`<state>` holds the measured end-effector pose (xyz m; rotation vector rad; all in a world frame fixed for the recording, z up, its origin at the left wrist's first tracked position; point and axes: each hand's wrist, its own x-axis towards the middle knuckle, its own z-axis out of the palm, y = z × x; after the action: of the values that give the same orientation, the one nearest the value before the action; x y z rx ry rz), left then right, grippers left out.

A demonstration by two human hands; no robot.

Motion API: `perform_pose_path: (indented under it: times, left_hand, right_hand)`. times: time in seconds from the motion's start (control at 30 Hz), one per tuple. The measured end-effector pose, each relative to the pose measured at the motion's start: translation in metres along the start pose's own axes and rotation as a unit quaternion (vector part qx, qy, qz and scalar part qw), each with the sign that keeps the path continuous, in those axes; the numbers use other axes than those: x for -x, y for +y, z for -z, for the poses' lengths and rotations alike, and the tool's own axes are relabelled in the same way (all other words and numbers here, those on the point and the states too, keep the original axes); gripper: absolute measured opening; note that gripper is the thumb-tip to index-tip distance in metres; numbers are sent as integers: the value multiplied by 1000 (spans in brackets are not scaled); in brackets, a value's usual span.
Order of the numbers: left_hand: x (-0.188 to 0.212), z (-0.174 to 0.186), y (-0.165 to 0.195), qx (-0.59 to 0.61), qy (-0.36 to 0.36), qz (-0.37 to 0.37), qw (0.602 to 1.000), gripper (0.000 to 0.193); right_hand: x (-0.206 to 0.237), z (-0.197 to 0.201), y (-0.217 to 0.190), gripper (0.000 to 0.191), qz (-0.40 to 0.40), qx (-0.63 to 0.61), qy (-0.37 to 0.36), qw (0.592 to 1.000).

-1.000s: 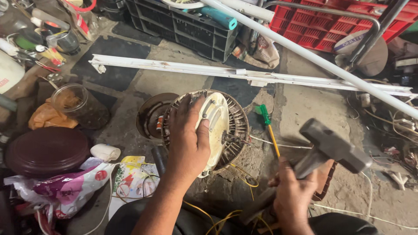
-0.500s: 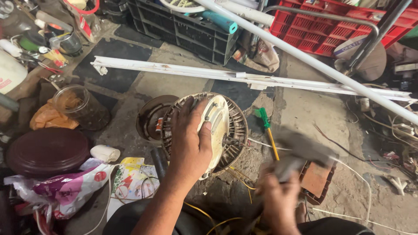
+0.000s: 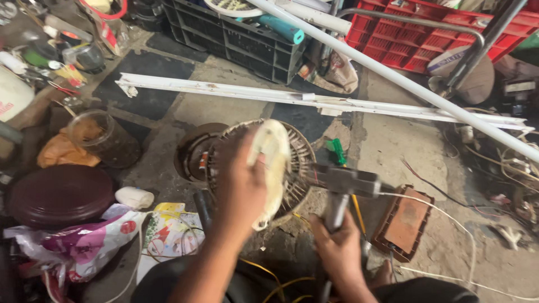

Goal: The person disassembles an electric motor, removes the rotor, and uses a hammer and screwdriver to adjust components. They then reassemble the motor parts.

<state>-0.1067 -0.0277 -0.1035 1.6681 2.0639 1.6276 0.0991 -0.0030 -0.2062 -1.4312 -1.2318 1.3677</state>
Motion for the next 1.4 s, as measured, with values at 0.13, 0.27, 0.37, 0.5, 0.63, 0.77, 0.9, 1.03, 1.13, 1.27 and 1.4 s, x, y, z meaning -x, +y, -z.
perform_pose_path:
  times: [0.13, 0.27, 0.37, 0.5, 0.63, 0.77, 0.9, 1.03, 1.13, 1.27, 1.4]
  left_hand:
    - [-1, -1, 2, 6, 19, 24, 1000, 45]
    - [-1, -3, 6, -5, 21, -3, 1000, 45]
    - [-2, -6, 9, -20, 29, -18, 999, 46]
    - [-2, -11, 13, -26, 33, -13, 999, 46]
    - [-2, -14, 17, -37, 38, -18, 998, 46]
    - [-2, -17, 19, -36, 30, -26, 999, 46]
    - [-2, -18, 20, -39, 27, -22, 999, 49]
    - [-2, -17, 20, -36, 40, -23, 998, 46]
    - [-1, -15, 17, -21, 35, -14, 999, 45]
    - [0, -12, 11, -38, 31, -25, 998, 45]
    - [2, -5, 1, 20, 40, 23, 999, 46]
  right_hand:
    - [-8, 2, -6, 22, -20, -61, 17, 998]
    - [-16, 21, -12, 19, 72, -159, 82, 981]
    - [-15, 14, -6, 18, -20, -118, 82, 989]
    - [-17, 2, 1, 22, -47, 22, -26, 998]
    - [-30, 25, -5, 19, 16, -113, 20, 993]
    - [-34, 32, -6, 22, 29, -204, 89, 974]
    - [-21, 7, 2, 23, -47, -7, -58, 997]
    - [-27, 6, -2, 22, -50, -72, -36, 996]
    - [-38, 27, -6, 22, 1, -131, 7, 991]
    - [-36, 24, 3, 22, 50, -188, 17, 981]
    - [-24, -5, 16, 35, -42, -30, -72, 996]
